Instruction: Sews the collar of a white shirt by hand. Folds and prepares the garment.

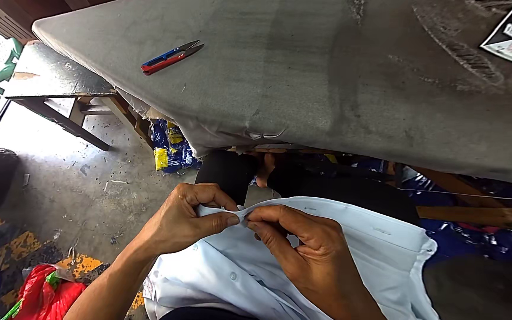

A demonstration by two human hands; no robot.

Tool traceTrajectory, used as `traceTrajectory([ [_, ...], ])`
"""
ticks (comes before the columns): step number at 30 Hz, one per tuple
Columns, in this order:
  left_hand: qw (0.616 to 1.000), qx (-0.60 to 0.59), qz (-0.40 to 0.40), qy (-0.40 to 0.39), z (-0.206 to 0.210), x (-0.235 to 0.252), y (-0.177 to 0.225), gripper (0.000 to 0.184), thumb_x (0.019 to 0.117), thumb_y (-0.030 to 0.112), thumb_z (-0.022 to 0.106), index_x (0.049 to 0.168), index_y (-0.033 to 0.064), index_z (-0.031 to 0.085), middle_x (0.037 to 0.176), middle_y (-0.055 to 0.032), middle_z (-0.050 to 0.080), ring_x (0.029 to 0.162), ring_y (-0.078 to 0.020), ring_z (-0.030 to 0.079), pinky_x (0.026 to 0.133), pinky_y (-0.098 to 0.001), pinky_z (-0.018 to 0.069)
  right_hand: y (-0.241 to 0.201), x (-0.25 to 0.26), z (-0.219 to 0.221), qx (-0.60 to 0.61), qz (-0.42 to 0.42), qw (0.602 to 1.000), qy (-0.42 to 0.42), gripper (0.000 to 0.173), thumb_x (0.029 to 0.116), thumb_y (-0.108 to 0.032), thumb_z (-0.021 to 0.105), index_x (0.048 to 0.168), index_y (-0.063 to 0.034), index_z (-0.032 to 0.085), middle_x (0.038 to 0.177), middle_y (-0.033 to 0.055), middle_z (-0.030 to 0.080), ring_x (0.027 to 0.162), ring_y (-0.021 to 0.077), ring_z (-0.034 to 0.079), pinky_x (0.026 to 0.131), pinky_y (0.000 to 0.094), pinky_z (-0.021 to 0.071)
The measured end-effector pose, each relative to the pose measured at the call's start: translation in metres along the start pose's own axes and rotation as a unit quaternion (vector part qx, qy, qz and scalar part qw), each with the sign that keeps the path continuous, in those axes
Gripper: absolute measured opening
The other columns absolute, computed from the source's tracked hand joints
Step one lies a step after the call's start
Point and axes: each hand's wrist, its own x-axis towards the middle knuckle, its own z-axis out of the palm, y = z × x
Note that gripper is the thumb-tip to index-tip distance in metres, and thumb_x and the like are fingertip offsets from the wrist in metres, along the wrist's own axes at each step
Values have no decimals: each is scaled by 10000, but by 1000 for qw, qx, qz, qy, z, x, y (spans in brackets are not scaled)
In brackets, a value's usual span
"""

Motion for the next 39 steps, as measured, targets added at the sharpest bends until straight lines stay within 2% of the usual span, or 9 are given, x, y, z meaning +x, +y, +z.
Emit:
traceTrajectory([
  [13, 1000, 3, 1, -2, 0, -1, 1, 109, 948, 98, 721, 1003, 5, 738, 889, -1, 703, 778, -23, 648, 698, -182, 552, -2, 2, 0, -28, -11, 999, -11, 169, 1022, -165, 603, 1017, -65, 740, 884, -14, 725, 756, -11, 657, 662, 135, 549],
  [26, 1000, 7, 12, -7, -2, 0, 3, 104, 940, 122, 739, 969, 26, 712, 852, 11, 688, 763, -18, 624, 692, -184, 523, -4, 6, -1, -22, -13, 999, -23, 168, 1031, -204, 608, 1000, -75, 711, 849, -28, 701, 742, -21, 647, 656, 126, 540],
  [35, 1000, -1, 16, -15, -3, -1, 4, 108, 947, 123, 733, 984, 22, 719, 868, 16, 693, 768, -6, 622, 689, -171, 520, -6, 9, -1, 17, -5, 999, -33, 153, 1033, -193, 605, 1010, -79, 703, 838, -44, 695, 721, -24, 641, 613, 116, 527],
  [39, 1000, -8, 18, -17, -1, -1, 4, 104, 950, 116, 728, 981, 18, 717, 871, 15, 690, 776, -7, 625, 697, -173, 525, -9, 10, 0, 36, 7, 999, -34, 132, 1022, -183, 619, 998, -82, 701, 801, -61, 686, 667, -39, 623, 564, 102, 508],
])
